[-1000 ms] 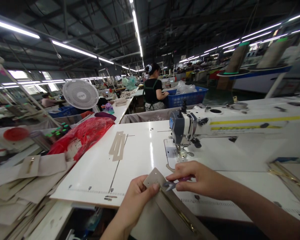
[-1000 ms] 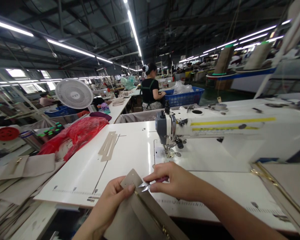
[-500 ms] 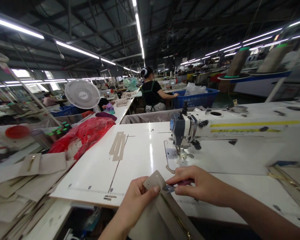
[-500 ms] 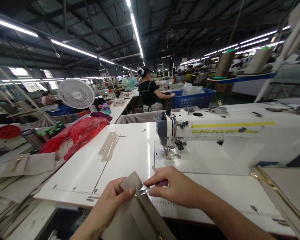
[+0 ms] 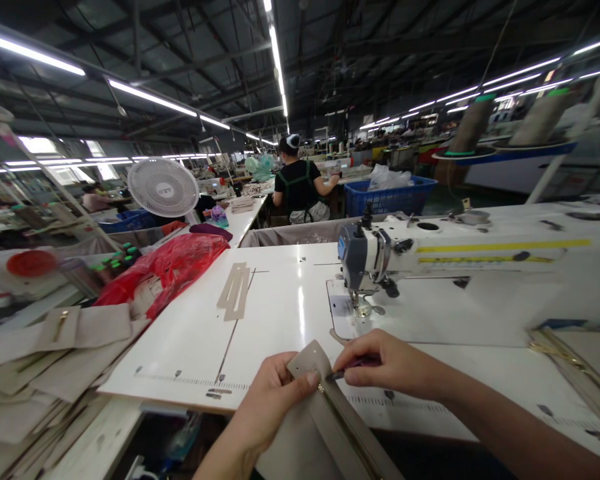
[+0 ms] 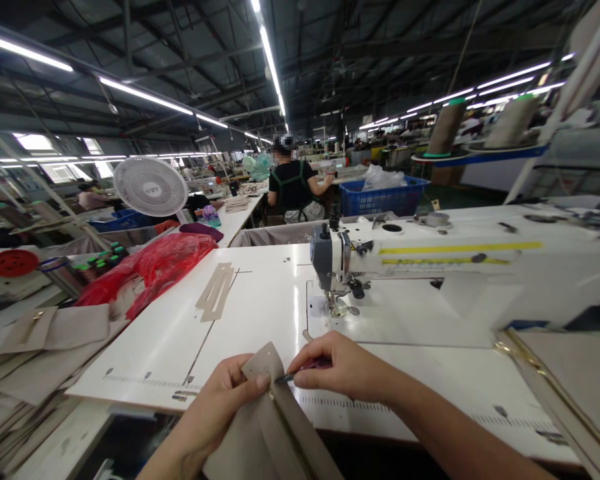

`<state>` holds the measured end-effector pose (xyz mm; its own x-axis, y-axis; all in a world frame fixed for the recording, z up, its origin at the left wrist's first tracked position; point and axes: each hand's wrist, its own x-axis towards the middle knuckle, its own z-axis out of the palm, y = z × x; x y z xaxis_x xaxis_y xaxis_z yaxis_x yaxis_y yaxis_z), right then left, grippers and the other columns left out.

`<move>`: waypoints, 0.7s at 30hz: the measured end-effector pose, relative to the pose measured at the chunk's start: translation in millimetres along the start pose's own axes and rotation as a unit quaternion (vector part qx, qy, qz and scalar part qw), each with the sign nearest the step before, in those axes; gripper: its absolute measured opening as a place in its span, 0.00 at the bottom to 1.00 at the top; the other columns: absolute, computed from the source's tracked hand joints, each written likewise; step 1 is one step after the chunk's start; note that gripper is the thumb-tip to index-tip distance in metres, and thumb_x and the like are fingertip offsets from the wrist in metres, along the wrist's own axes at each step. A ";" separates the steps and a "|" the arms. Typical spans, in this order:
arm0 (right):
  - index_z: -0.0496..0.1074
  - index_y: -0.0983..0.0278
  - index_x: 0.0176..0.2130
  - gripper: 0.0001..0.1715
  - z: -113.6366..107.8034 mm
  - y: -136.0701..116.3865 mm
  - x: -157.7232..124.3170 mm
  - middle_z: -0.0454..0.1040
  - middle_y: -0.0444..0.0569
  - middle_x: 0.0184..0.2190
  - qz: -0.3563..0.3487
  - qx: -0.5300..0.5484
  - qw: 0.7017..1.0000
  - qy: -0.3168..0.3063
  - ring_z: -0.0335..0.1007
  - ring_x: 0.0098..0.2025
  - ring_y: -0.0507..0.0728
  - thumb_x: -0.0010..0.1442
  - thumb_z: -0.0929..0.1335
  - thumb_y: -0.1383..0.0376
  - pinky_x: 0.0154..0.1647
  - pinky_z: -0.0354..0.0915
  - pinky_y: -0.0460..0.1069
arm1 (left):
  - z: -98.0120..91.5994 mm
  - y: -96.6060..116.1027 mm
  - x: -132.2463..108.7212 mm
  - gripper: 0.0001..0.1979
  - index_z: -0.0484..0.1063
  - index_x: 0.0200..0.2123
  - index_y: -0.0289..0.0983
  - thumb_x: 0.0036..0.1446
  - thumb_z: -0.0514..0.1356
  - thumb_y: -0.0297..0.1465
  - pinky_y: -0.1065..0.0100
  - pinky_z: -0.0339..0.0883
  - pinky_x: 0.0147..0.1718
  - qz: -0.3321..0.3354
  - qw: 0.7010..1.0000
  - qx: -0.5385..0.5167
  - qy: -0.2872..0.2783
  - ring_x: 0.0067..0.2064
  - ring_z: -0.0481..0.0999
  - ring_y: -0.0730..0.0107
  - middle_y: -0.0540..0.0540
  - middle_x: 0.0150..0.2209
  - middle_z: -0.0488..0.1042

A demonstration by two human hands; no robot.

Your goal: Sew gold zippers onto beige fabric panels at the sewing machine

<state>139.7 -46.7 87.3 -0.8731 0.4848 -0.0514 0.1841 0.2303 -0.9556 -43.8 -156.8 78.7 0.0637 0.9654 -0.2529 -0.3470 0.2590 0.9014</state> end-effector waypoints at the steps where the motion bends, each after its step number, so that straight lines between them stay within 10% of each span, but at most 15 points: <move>1: 0.77 0.68 0.35 0.16 0.9 -1.2 -0.3 0.76 0.49 0.28 0.005 -0.010 1.000 0.006 0.68 0.29 0.53 0.50 0.70 0.59 0.32 0.63 0.47 | -0.5 -0.6 0.2 0.18 0.74 0.30 0.32 0.41 0.69 0.40 0.71 0.60 0.27 0.000 1.000 0.006 0.002 0.26 0.71 0.70 0.46 0.25 0.74; 21: 0.77 0.70 0.33 0.17 6.3 6.5 2.1 0.75 0.50 0.27 0.028 -0.040 0.999 0.004 0.68 0.29 0.53 0.47 0.70 0.59 0.32 0.63 0.47 | -8.7 -13.3 2.0 0.22 0.72 0.29 0.30 0.40 0.68 0.44 0.74 0.54 0.23 -0.006 0.994 0.107 0.032 0.24 0.65 0.75 0.49 0.22 0.70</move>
<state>136.2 -49.5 79.2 -0.8567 0.5056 -0.1022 0.2687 0.2682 -0.9251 -47.2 -158.6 63.1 0.0046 0.9601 -0.2796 -0.1400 0.2775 0.9505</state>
